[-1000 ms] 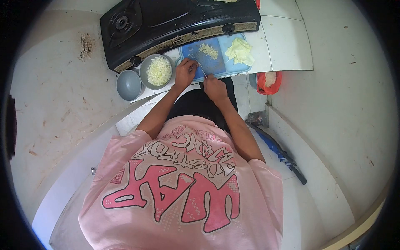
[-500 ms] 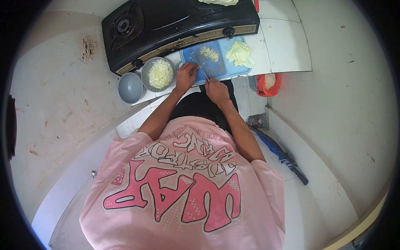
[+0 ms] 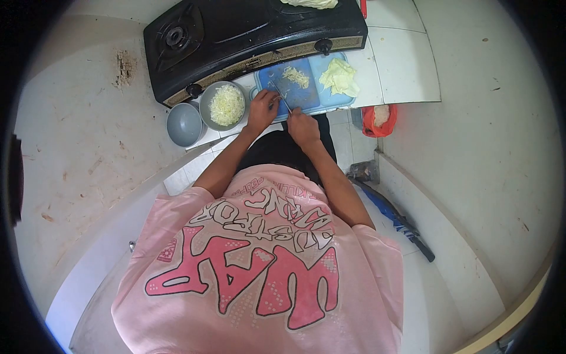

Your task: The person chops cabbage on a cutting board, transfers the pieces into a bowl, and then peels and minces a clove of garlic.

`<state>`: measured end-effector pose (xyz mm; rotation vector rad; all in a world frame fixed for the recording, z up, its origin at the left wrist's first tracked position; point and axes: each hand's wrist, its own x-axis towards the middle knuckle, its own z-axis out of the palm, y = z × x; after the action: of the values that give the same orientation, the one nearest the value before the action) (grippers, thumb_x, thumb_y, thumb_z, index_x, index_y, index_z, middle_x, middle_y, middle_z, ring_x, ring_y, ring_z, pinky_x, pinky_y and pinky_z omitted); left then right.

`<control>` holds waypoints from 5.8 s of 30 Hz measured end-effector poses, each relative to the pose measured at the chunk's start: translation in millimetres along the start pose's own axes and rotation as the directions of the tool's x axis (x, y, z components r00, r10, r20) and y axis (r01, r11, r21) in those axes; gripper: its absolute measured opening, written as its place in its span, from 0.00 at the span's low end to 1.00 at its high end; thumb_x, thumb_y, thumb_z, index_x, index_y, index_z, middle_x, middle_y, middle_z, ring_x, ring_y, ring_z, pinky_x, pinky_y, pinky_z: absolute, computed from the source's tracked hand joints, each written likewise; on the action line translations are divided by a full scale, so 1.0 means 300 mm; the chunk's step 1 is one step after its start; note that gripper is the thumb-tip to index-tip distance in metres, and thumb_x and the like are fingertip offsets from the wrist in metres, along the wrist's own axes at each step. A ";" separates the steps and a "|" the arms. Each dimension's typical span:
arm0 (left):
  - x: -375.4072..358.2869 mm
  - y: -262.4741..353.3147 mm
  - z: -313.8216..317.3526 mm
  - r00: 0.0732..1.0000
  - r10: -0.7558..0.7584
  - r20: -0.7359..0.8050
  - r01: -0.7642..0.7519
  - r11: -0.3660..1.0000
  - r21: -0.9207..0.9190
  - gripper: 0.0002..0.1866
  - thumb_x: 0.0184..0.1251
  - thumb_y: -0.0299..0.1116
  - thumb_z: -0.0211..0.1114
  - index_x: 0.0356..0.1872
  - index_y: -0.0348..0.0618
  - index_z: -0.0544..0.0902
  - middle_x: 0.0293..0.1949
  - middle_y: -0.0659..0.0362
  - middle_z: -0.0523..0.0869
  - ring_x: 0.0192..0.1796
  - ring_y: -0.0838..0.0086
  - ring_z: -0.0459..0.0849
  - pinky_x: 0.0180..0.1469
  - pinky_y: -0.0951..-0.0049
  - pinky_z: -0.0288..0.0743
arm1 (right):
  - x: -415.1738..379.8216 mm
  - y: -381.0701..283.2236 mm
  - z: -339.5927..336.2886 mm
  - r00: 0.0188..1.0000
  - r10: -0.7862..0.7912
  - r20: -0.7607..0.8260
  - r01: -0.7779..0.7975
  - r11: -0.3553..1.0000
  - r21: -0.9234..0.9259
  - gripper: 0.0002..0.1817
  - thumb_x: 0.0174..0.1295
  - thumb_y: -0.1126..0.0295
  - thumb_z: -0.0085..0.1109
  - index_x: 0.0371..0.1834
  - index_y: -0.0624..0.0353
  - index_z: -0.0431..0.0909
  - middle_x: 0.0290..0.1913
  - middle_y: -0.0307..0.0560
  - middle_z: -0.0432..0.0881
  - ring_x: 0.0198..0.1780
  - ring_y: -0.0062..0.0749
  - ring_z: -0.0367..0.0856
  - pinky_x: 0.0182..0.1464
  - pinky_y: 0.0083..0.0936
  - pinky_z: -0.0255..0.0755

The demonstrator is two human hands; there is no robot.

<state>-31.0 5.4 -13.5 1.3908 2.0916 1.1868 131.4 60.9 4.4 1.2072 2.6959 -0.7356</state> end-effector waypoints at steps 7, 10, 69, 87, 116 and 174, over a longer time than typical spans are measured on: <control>0.004 0.004 -0.006 1.000 -0.028 0.014 0.028 0.999 -0.025 0.07 0.61 0.22 0.68 0.40 0.37 0.87 0.34 0.49 0.82 0.38 0.53 0.85 0.41 0.57 0.80 | -0.021 0.051 -0.007 1.000 -0.013 0.008 0.013 1.000 -0.010 0.19 0.76 0.57 0.50 0.39 0.64 0.75 0.27 0.62 0.86 0.30 0.58 0.89 0.34 0.49 0.84; 0.011 0.006 -0.006 0.999 -0.032 -0.004 0.032 0.999 -0.018 0.06 0.60 0.21 0.68 0.38 0.36 0.87 0.34 0.49 0.82 0.37 0.54 0.85 0.40 0.58 0.81 | -0.022 0.038 -0.011 0.999 -0.022 0.036 0.021 1.000 0.014 0.19 0.76 0.56 0.50 0.39 0.64 0.75 0.27 0.63 0.86 0.30 0.59 0.88 0.34 0.50 0.83; 0.015 0.029 -0.015 0.997 -0.076 0.012 0.076 0.996 -0.043 0.05 0.62 0.20 0.68 0.39 0.34 0.86 0.38 0.50 0.84 0.38 0.58 0.88 0.41 0.64 0.84 | 0.027 0.001 0.030 0.999 -0.012 -0.036 0.016 0.994 0.106 0.19 0.75 0.58 0.52 0.37 0.65 0.75 0.25 0.67 0.84 0.29 0.62 0.87 0.33 0.52 0.83; 0.015 0.026 -0.008 0.996 -0.089 -0.015 0.089 0.996 0.005 0.04 0.61 0.21 0.67 0.35 0.36 0.88 0.37 0.50 0.86 0.41 0.53 0.86 0.44 0.58 0.80 | 0.021 0.004 0.015 0.999 -0.030 -0.038 0.034 0.992 0.121 0.18 0.76 0.57 0.51 0.37 0.64 0.75 0.24 0.63 0.84 0.29 0.60 0.87 0.33 0.50 0.83; 0.007 -0.003 -0.013 1.000 -0.003 -0.001 0.003 0.999 0.037 0.04 0.64 0.22 0.69 0.38 0.37 0.87 0.34 0.50 0.84 0.34 0.55 0.87 0.37 0.60 0.80 | 0.015 -0.002 0.023 0.999 -0.008 -0.045 0.012 0.997 0.081 0.18 0.76 0.57 0.51 0.37 0.64 0.74 0.22 0.62 0.84 0.27 0.59 0.88 0.30 0.49 0.83; 0.005 0.004 -0.044 0.996 0.063 0.058 -0.064 0.998 0.026 0.05 0.65 0.23 0.68 0.40 0.36 0.86 0.36 0.48 0.81 0.36 0.50 0.84 0.40 0.56 0.79 | 0.018 -0.024 0.012 1.000 0.028 -0.004 -0.028 0.992 0.121 0.19 0.76 0.57 0.51 0.39 0.65 0.75 0.26 0.64 0.85 0.30 0.59 0.88 0.33 0.50 0.84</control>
<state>-40.1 1.0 -4.5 1.4964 2.0465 1.1329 122.1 58.9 2.5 1.2716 2.6673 -0.9049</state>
